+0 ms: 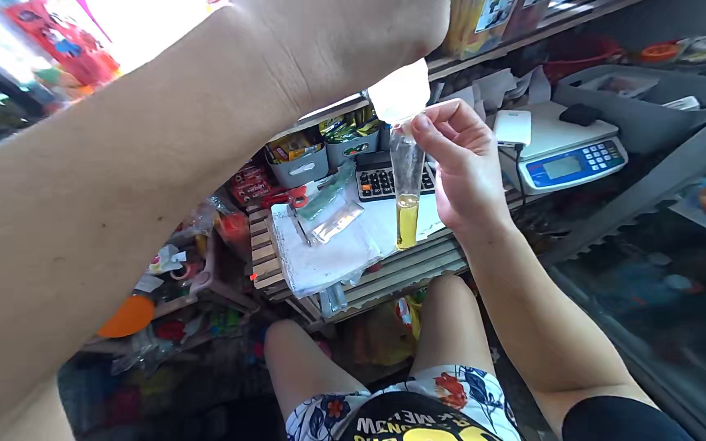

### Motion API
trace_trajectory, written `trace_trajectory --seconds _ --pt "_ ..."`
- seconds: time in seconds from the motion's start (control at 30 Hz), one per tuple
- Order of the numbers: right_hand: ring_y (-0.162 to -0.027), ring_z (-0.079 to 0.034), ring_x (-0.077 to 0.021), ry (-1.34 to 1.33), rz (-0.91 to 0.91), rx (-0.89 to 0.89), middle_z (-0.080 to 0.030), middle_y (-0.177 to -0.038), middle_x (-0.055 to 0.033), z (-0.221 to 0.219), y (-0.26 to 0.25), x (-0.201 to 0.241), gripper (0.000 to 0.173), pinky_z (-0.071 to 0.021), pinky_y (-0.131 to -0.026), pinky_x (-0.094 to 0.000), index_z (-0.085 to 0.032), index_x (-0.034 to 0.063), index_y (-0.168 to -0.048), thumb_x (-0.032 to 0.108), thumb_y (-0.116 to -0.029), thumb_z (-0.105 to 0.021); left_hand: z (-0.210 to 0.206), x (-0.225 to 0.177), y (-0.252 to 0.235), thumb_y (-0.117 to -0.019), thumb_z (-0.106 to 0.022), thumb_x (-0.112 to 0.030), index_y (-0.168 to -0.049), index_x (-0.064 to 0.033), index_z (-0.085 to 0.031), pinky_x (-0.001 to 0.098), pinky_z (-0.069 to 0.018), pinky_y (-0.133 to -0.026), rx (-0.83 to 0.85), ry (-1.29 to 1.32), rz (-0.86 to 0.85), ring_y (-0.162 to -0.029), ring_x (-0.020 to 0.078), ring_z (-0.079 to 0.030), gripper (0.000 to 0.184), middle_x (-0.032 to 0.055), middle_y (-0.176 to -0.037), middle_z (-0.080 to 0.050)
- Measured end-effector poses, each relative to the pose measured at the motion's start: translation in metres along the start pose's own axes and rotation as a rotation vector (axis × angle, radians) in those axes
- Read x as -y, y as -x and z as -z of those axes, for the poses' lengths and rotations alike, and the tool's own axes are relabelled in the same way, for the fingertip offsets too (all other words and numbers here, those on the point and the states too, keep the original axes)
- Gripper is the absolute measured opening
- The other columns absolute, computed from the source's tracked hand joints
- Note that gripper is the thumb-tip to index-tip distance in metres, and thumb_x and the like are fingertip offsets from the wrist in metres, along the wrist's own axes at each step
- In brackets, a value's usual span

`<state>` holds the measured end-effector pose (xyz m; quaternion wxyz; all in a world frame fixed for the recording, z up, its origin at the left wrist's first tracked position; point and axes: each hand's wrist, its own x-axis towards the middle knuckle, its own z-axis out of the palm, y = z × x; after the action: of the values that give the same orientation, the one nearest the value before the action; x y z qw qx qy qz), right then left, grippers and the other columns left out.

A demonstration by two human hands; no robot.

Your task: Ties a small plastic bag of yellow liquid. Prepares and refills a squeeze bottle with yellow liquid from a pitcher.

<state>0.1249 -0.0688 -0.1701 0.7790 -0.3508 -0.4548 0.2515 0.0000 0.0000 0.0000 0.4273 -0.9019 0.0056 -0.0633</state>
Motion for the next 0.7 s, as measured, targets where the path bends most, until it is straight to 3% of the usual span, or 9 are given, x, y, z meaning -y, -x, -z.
trace_trajectory --seconds 0.07,0.13,0.23,0.3,0.37,0.43,0.53,0.7 --pt "-0.096 -0.070 -0.0096 0.023 0.006 -0.032 -0.073 -0.094 -0.0008 0.003 -0.001 -0.001 0.007 -0.0574 -0.092 -0.0290 -0.065 0.0074 -0.100 0.005 -0.1016 -0.058 -0.009 0.002 0.001 -0.0933 -0.056 0.013 -0.104 0.0036 -0.062 0.0453 -0.0502 -0.068 0.027 0.071 0.091 -0.085 0.0340 -0.064 0.016 0.0185 -0.096 -0.060" --pt "-0.095 -0.070 -0.0092 0.069 0.042 -0.068 -0.072 -0.092 -0.0007 0.007 -0.004 -0.003 0.006 -0.0570 -0.091 -0.0283 -0.066 0.0070 -0.100 0.007 -0.1013 -0.060 -0.022 0.006 0.004 -0.0883 -0.069 0.007 -0.112 -0.0016 -0.066 0.0581 -0.0512 -0.078 0.109 0.233 0.229 -0.098 0.0423 -0.064 0.026 0.0208 -0.108 -0.063" --pt "-0.092 -0.069 -0.0096 0.156 0.129 -0.087 -0.071 -0.092 -0.0008 0.016 -0.008 -0.009 0.004 -0.0574 -0.088 -0.0290 -0.066 0.0065 -0.101 0.008 -0.1000 -0.063 -0.048 0.013 0.010 -0.0810 -0.086 -0.018 -0.122 -0.0109 -0.071 0.0709 -0.0391 -0.096 0.195 0.419 0.386 -0.117 0.0464 -0.058 0.044 0.0209 -0.117 -0.067" --pt "-0.090 -0.070 -0.0098 0.191 0.163 -0.094 -0.072 -0.092 -0.0009 0.019 -0.009 -0.009 0.004 -0.0585 -0.087 -0.0288 -0.067 0.0061 -0.101 0.008 -0.0992 -0.064 -0.070 0.014 0.018 -0.0794 -0.088 -0.031 -0.124 -0.0103 -0.072 0.0675 -0.0291 -0.109 0.176 0.639 0.510 -0.120 0.0400 -0.059 0.052 0.0186 -0.119 -0.069" --pt "-0.092 -0.071 -0.0097 0.239 0.185 -0.073 -0.073 -0.094 -0.0005 0.023 -0.006 -0.006 0.006 -0.0586 -0.087 -0.0289 -0.067 0.0070 -0.103 0.010 -0.1000 -0.063 -0.095 0.018 0.025 -0.0820 -0.086 -0.027 -0.125 -0.0033 -0.067 0.0562 -0.0427 -0.106 0.083 0.935 0.712 -0.115 0.0316 -0.064 0.053 0.0180 -0.118 -0.069" --pt "-0.099 -0.070 -0.0112 0.283 0.187 -0.029 -0.073 -0.101 -0.0003 0.029 -0.001 -0.002 0.008 -0.0583 -0.090 -0.0314 -0.068 0.0089 -0.106 0.013 -0.1009 -0.063 -0.125 0.029 0.032 -0.0838 -0.085 -0.031 -0.130 -0.0004 -0.063 0.0547 -0.0488 -0.103 -0.073 1.110 0.993 -0.115 0.0327 -0.065 0.060 0.0209 -0.123 -0.067" --pt "-0.105 -0.066 -0.0098 0.341 0.150 -0.007 -0.070 -0.107 0.0035 0.041 0.011 0.002 0.011 -0.0555 -0.092 -0.0308 -0.070 0.0138 -0.108 0.020 -0.0999 -0.066 -0.170 0.044 0.037 -0.0839 -0.084 -0.039 -0.142 0.0074 -0.052 0.0588 -0.0433 -0.107 -0.300 1.100 1.306 -0.126 0.0428 -0.056 0.081 0.0306 -0.136 -0.057" --pt "-0.094 -0.067 -0.0082 0.300 0.090 -0.089 -0.071 -0.095 0.0051 0.062 0.025 -0.005 0.006 -0.0569 -0.087 -0.0283 -0.073 0.0161 -0.100 0.015 -0.0945 -0.070 -0.228 0.055 0.025 -0.0858 -0.083 -0.032 -0.150 0.0092 -0.040 0.0601 -0.0438 -0.106 -0.424 1.033 1.456 -0.125 0.0467 -0.056 0.087 0.0330 -0.138 -0.054"
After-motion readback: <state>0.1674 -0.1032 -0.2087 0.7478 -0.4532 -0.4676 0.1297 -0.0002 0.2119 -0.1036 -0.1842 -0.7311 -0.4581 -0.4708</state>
